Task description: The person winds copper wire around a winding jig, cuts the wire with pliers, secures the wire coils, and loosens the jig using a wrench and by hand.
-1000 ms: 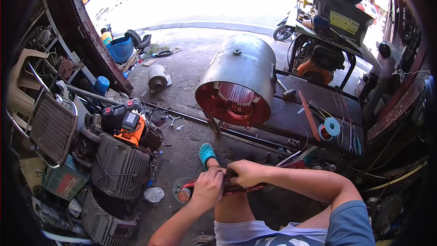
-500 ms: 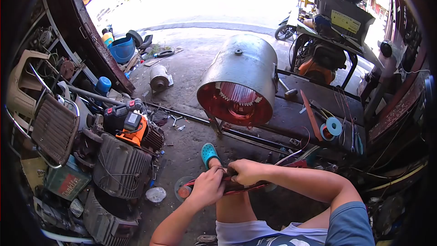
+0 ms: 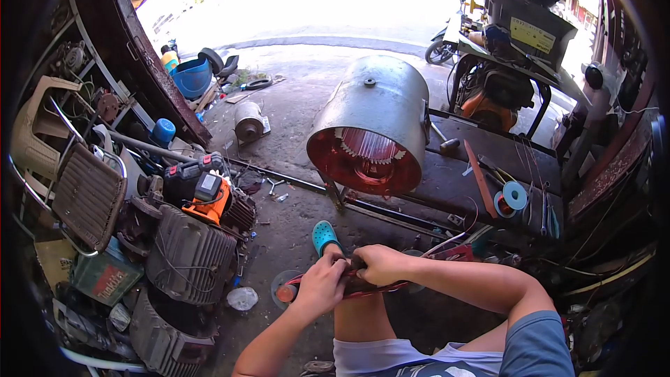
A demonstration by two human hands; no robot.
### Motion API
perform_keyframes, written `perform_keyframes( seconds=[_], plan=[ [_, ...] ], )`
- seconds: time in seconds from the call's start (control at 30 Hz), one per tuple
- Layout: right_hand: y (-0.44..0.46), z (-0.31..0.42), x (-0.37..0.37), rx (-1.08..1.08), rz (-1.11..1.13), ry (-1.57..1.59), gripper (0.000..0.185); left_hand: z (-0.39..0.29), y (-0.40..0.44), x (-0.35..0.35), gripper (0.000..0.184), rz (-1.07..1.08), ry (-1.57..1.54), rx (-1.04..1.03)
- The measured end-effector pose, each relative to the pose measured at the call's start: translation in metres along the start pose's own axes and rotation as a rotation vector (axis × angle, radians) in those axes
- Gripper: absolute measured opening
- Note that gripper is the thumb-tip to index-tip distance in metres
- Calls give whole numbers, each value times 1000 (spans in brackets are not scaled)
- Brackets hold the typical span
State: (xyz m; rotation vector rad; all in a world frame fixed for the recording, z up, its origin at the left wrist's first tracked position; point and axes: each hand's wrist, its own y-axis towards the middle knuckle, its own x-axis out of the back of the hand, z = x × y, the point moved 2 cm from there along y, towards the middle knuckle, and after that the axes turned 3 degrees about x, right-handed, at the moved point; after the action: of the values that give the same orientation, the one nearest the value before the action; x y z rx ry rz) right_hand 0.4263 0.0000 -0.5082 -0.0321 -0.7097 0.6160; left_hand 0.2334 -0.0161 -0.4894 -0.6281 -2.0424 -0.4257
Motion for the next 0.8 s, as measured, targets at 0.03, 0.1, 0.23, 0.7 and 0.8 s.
perform_keyframes(
  seconds=[0.03, 0.1, 0.23, 0.7, 0.8],
  plan=[
    [0, 0, 0, 12, -3, 3, 32, -2, 0, 2, 28, -11, -29, 15],
    [0, 1, 1, 36, -8, 10, 30, -3, 0, 3, 28, -23, -26, 33],
    [0, 3, -1, 28, -19, -10, 29, 1, -1, 1, 27, -20, -17, 37],
    [0, 6, 2, -40, 50, -26, 32, 5, 4, -8, 32, 68, 104, -8],
    [0, 5, 1, -19, 40, -46, 33, 6, 7, -9, 35, 131, 106, 30]
  ],
)
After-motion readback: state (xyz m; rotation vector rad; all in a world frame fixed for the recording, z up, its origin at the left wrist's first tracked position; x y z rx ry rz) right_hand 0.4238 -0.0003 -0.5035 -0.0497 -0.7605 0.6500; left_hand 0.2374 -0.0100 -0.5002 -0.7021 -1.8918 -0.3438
